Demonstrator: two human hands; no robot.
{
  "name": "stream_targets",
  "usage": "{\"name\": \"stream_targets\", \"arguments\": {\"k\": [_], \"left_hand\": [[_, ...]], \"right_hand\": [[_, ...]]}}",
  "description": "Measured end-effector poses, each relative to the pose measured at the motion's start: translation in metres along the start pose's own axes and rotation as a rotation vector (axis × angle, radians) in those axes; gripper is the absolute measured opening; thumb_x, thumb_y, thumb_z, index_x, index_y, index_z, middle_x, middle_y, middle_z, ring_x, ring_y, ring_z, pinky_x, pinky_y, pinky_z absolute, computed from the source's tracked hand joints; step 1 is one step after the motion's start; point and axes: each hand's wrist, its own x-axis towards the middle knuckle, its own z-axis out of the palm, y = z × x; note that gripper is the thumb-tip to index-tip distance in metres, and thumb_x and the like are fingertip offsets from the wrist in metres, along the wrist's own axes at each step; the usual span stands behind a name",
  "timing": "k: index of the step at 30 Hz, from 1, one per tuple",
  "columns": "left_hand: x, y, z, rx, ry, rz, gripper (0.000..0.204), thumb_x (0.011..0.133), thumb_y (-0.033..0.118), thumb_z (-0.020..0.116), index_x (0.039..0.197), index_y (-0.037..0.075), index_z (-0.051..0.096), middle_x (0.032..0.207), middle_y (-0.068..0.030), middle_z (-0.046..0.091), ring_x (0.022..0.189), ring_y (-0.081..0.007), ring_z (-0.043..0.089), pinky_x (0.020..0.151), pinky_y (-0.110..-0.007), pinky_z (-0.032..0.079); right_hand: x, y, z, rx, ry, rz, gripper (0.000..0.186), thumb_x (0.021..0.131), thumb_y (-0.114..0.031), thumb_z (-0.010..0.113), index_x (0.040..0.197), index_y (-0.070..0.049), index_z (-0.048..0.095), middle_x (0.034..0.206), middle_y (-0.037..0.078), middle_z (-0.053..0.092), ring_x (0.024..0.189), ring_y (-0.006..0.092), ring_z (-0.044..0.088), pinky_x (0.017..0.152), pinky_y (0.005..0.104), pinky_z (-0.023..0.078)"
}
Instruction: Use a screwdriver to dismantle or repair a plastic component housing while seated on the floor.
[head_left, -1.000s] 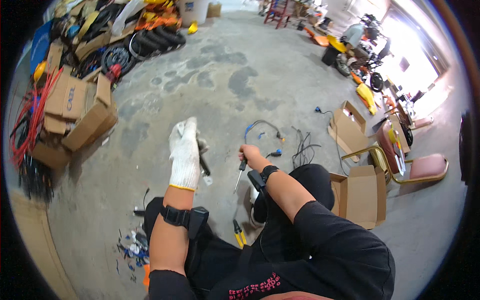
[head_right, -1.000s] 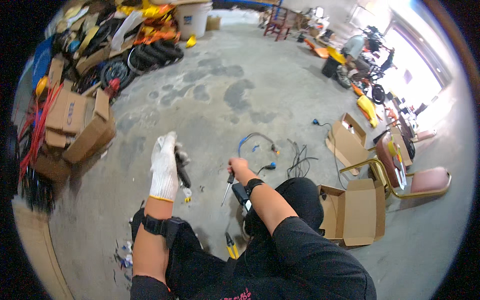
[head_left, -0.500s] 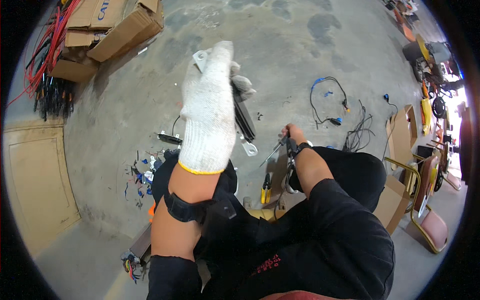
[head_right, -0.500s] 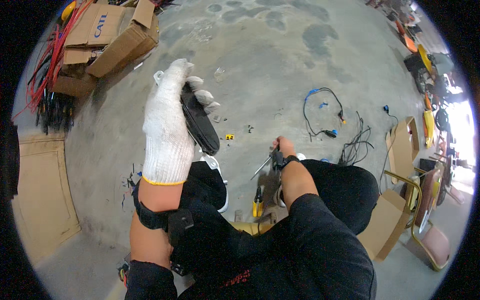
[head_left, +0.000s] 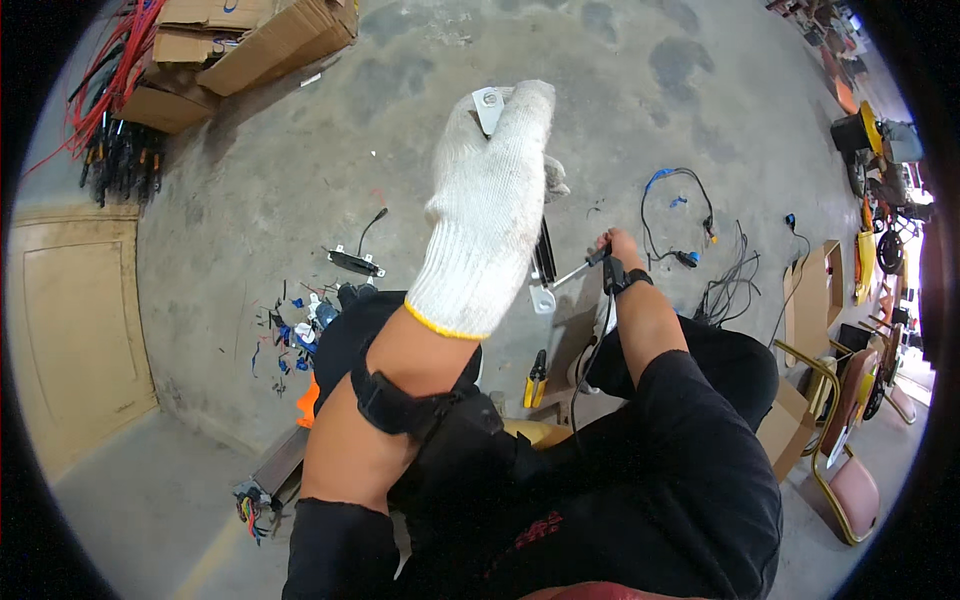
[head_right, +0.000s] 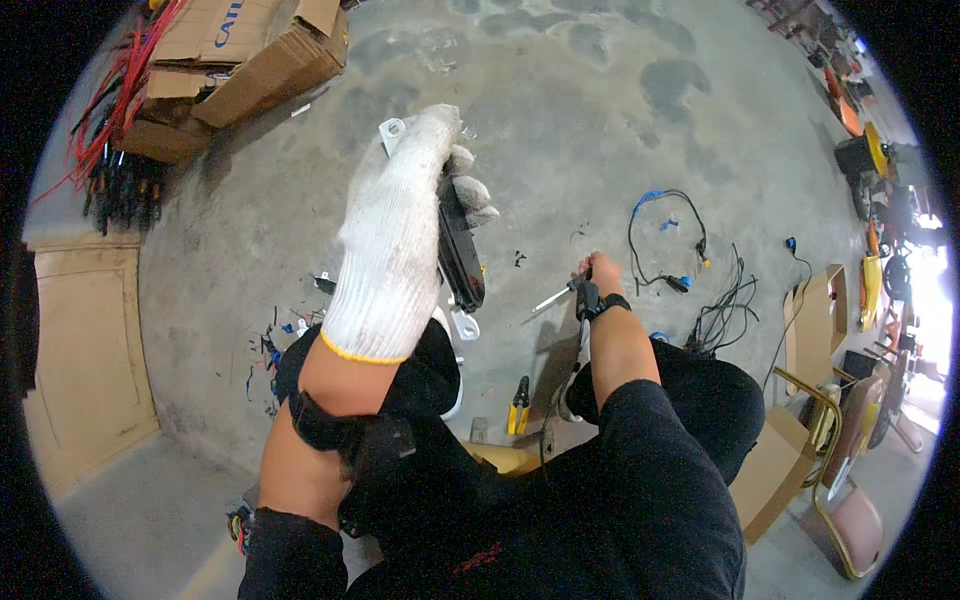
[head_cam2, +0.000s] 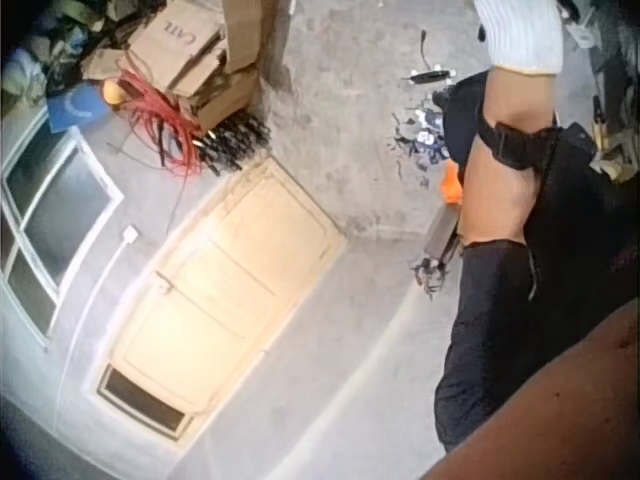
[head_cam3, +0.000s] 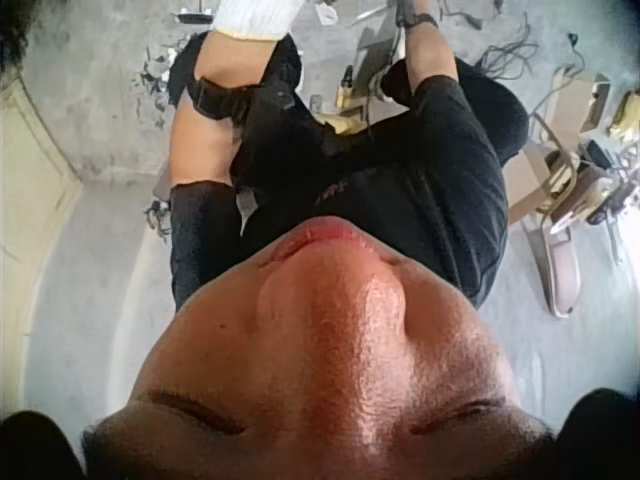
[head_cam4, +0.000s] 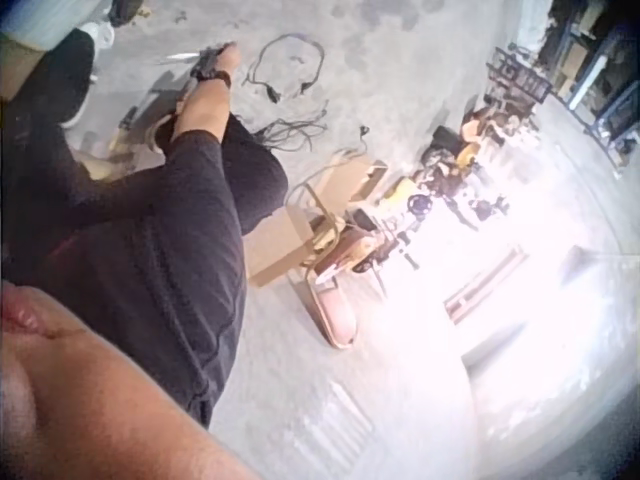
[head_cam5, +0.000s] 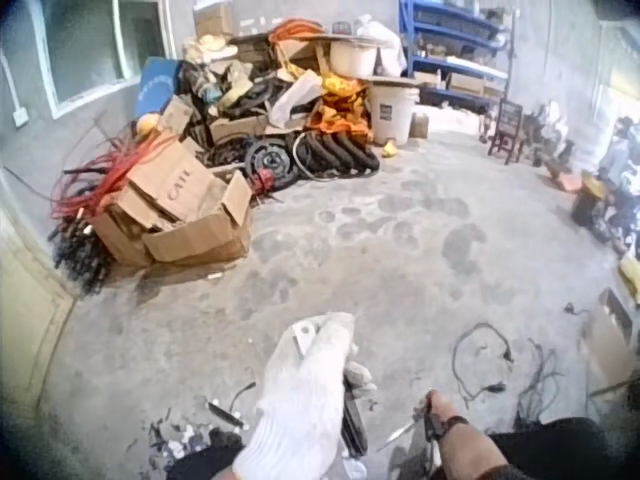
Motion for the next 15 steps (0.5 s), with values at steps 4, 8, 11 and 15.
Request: {"name": "stream_targets", "arguments": {"k": [4,8,11,15], "left_hand": [[0.006,0.004,-0.002,-0.022,0.054,-0.027,0.028,0.093,0.029,0.066,0.099,0.005,0.055,0.081,-0.0070,0.058,0.060,-0.0149,0.059,0.053,-0.033,0.055],[0.005,0.009,-0.007,-0.083,0.077,-0.040,0.027,0.094,0.030,0.065,0.100,0.006,0.054,0.077,-0.0062,0.056,0.057,-0.0158,0.057,0.051,-0.035,0.054],[0.011,-0.003,-0.003,-0.197,-0.007,-0.102,0.027,0.095,0.032,0.065,0.098,0.007,0.055,0.076,-0.0053,0.056,0.055,-0.0172,0.057,0.052,-0.039,0.055],[0.000,0.002,-0.016,-0.268,-0.029,-0.170,0.025,0.094,0.032,0.067,0.093,0.010,0.055,0.074,-0.0056,0.058,0.055,-0.0198,0.059,0.053,-0.041,0.056]], "right_hand": [[-0.046,-0.005,0.003,-0.078,0.058,-0.050,0.016,0.094,-0.015,0.051,0.095,0.001,0.051,0.081,0.013,0.054,0.068,0.0267,0.057,0.060,0.0413,0.050],[-0.103,-0.058,0.028,-0.058,0.009,-0.061,0.016,0.093,-0.012,0.054,0.096,0.002,0.048,0.085,0.014,0.053,0.075,0.0287,0.060,0.064,0.0448,0.055],[-0.139,-0.138,0.033,-0.068,-0.066,-0.048,0.015,0.089,-0.008,0.056,0.098,0.000,0.046,0.088,0.014,0.052,0.081,0.0329,0.065,0.072,0.0473,0.057],[-0.255,-0.194,0.075,-0.299,-0.358,-0.281,0.022,0.088,-0.006,0.056,0.107,0.000,0.047,0.094,0.012,0.053,0.089,0.0326,0.069,0.076,0.0443,0.057]]}}
